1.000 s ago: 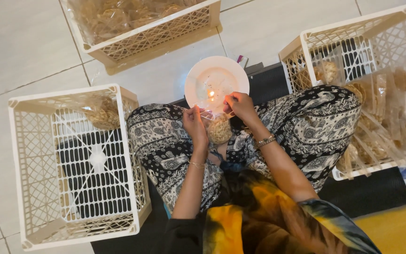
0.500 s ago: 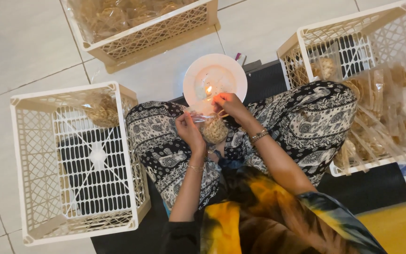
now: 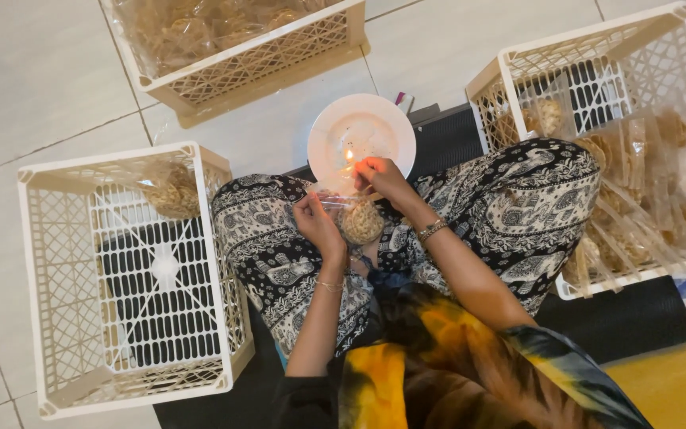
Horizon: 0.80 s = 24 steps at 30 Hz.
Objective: Sealing plastic food bags manually using a candle flame.
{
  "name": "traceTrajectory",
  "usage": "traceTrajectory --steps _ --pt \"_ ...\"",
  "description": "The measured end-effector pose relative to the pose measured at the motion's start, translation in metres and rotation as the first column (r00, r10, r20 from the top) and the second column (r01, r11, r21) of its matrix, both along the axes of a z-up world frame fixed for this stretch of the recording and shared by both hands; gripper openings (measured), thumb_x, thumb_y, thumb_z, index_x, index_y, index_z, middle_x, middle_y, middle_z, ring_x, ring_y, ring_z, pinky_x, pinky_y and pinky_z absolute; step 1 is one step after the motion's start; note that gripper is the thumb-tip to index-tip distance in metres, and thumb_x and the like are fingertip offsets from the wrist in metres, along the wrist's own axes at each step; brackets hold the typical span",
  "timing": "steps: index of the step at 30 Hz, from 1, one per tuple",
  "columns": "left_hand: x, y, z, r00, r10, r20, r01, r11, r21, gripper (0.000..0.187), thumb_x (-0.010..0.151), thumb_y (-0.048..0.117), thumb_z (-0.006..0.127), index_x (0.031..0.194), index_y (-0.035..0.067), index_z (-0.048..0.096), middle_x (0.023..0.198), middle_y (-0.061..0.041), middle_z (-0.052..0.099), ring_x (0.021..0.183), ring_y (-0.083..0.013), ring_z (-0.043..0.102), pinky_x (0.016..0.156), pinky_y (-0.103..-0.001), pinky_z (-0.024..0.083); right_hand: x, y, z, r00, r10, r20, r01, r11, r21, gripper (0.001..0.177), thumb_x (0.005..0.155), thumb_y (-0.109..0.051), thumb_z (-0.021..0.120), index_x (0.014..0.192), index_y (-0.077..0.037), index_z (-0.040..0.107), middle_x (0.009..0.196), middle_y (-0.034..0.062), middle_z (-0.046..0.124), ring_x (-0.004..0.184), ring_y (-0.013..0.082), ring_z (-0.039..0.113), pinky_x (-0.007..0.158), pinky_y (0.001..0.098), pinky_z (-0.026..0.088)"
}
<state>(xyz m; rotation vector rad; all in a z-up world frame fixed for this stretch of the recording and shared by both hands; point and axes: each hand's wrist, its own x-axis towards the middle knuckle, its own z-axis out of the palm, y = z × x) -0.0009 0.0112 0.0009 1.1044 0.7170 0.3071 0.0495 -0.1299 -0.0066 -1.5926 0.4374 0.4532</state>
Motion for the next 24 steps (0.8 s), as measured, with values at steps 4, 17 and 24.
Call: traceTrajectory --steps 4,17,24 --pt "0.000 -0.001 0.003 1.000 -0.005 0.008 0.005 1.000 -0.005 0.018 0.105 0.017 0.057 0.104 0.001 0.051 0.089 -0.018 0.064 0.069 -0.0315 0.073 0.060 -0.041 0.067 -0.001 0.002 0.011 1.000 -0.004 0.007 0.004 1.000 0.012 0.032 0.099 -0.032 0.060 0.079 -0.009 0.070 0.069 0.0072 0.068 0.074 0.0189 0.071 0.068 0.0302 0.059" --pt "0.001 -0.001 0.000 0.999 0.045 0.017 -0.045 0.999 0.002 0.019 0.105 0.019 0.058 0.104 0.001 0.051 0.091 -0.019 0.066 0.071 -0.0326 0.074 0.062 -0.040 0.067 0.002 0.009 0.015 1.000 -0.005 -0.004 0.005 1.000 0.015 0.031 0.096 -0.035 0.065 0.080 -0.009 0.070 0.069 0.0067 0.069 0.072 0.0174 0.071 0.067 0.0288 0.057" --pt "-0.001 -0.001 0.002 0.999 0.048 -0.004 -0.047 0.999 0.017 0.020 0.105 0.020 0.059 0.105 0.001 0.051 0.093 -0.018 0.066 0.072 -0.0294 0.074 0.063 -0.038 0.067 0.001 0.009 0.014 1.000 -0.007 -0.021 0.008 1.000 0.005 0.030 0.094 -0.035 0.066 0.080 -0.009 0.071 0.070 0.0068 0.069 0.073 0.0166 0.071 0.068 0.0278 0.057"
